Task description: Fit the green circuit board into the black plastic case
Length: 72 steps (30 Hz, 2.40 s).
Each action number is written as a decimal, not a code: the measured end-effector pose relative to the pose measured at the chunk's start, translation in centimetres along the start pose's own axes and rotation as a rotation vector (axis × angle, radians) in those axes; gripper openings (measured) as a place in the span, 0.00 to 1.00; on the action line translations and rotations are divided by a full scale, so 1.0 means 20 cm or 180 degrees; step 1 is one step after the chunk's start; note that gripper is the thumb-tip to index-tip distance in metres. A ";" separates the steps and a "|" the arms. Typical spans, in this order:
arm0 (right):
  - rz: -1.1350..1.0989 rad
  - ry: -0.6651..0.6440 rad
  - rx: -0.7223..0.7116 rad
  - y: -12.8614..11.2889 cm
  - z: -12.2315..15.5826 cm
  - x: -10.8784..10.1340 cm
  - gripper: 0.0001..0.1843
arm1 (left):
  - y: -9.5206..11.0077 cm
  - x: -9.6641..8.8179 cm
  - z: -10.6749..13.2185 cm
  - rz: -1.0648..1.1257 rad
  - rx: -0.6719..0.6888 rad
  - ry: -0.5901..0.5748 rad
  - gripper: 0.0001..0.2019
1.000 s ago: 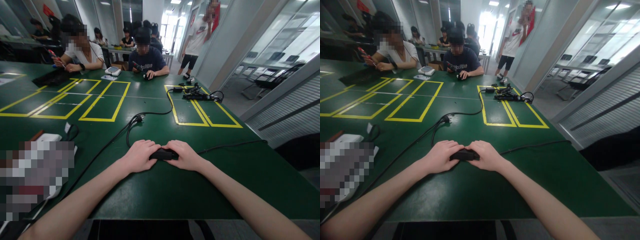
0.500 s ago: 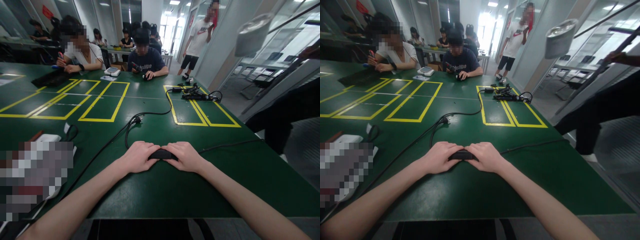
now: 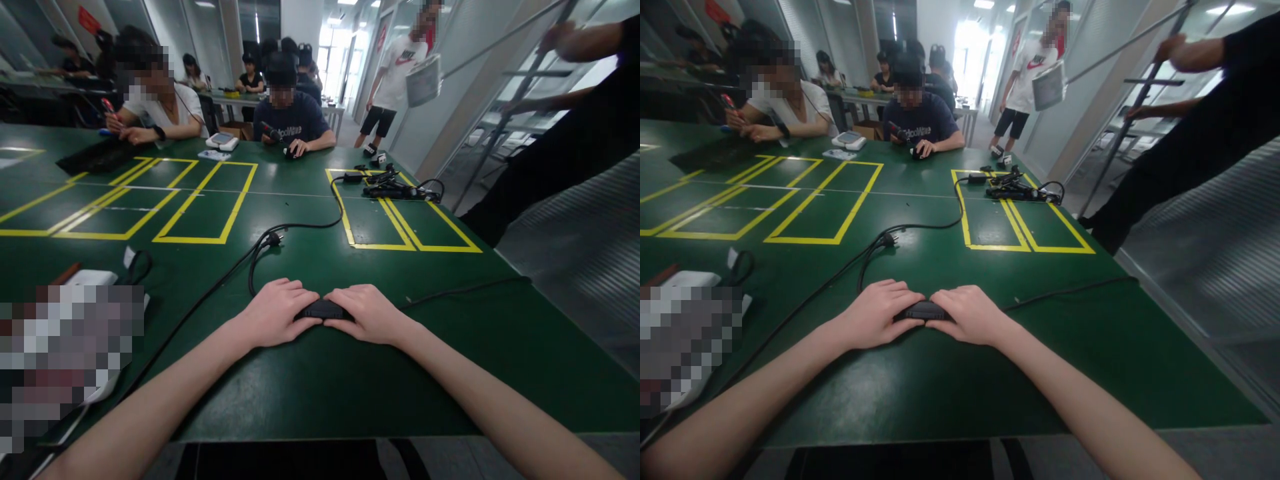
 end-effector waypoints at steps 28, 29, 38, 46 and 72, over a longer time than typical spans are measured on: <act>0.0654 0.0717 -0.0453 -0.03 0.04 -0.05 0.18 | -0.11 0.05 0.00 0.2297 -0.1044 -0.0290 0.22; 0.0518 0.0654 -0.0425 -0.02 0.03 -0.04 0.18 | -0.11 0.04 0.00 0.2181 -0.1028 -0.0180 0.20; -0.0888 0.0537 -0.0063 0.04 0.02 -0.03 0.11 | -0.07 0.00 0.01 0.0672 -0.0596 0.0501 0.14; -0.0106 0.0432 -0.0318 -0.03 0.03 -0.06 0.17 | -0.05 0.01 0.02 0.0723 -0.0428 0.0352 0.15; -0.0671 0.0371 0.0405 0.12 0.08 -0.09 0.27 | -0.10 -0.09 0.06 0.0474 -0.0498 0.1491 0.14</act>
Point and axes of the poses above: each hand's wrist, its own z-axis away from the middle knuckle, its own x-axis out of the palm, y = z × x, the point moved 6 cm from there along -z, towards the middle knuckle, and after that the axes turned 9 degrees about -y, right-handed, at the moved point
